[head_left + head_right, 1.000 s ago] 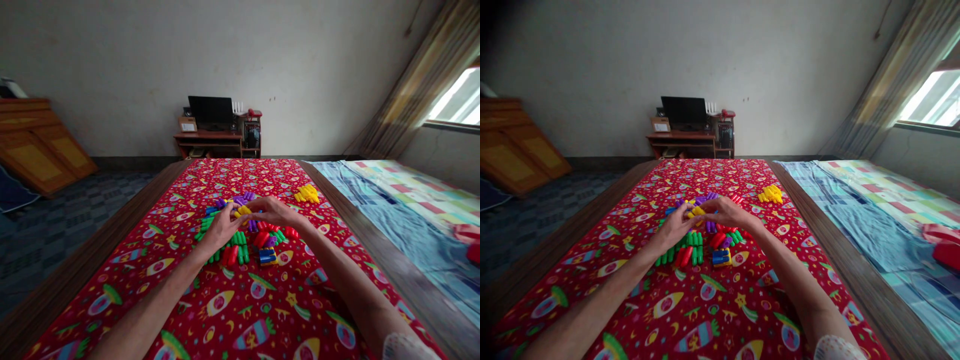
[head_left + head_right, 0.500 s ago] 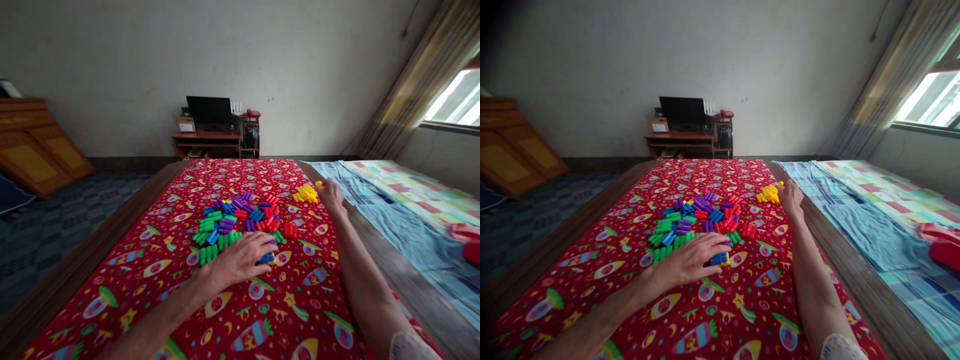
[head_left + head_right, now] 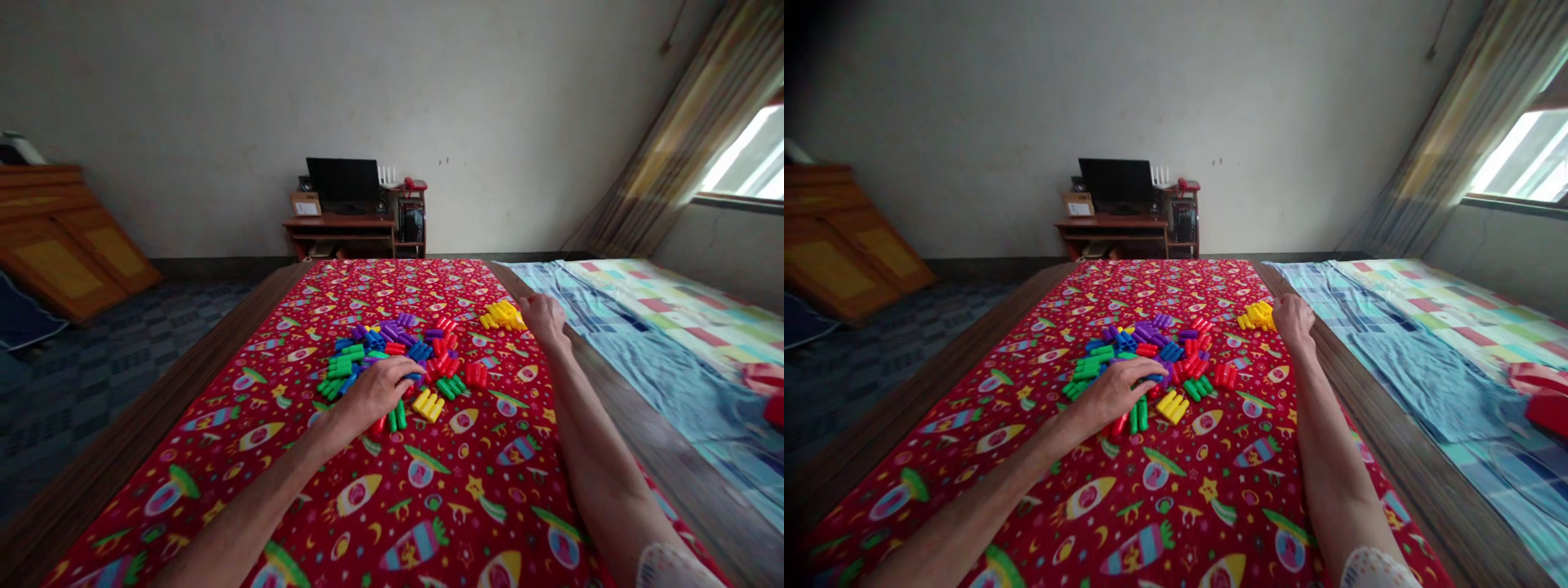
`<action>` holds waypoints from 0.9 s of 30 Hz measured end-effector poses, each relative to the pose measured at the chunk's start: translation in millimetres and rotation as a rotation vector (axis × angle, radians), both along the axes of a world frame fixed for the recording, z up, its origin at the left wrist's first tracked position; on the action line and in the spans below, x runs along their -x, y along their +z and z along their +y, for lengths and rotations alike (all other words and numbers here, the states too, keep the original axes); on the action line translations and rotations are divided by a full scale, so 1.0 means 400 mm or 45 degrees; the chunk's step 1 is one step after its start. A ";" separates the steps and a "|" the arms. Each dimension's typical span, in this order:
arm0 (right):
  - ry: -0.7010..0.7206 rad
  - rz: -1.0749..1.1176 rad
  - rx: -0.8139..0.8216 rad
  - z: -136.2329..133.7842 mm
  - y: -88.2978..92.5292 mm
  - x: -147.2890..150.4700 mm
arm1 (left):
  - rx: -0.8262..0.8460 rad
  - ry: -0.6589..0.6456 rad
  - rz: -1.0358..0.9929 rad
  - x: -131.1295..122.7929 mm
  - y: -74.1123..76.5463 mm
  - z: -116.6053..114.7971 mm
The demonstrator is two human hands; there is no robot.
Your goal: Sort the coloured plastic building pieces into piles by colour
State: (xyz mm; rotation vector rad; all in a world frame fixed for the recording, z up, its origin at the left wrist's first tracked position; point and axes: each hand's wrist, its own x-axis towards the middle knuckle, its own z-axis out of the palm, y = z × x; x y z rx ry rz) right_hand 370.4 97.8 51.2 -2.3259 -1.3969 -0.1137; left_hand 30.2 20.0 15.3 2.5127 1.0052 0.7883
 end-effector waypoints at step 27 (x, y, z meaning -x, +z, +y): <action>1.645 0.086 0.233 -0.101 0.053 0.343 | -0.292 0.237 0.204 0.027 0.013 -0.008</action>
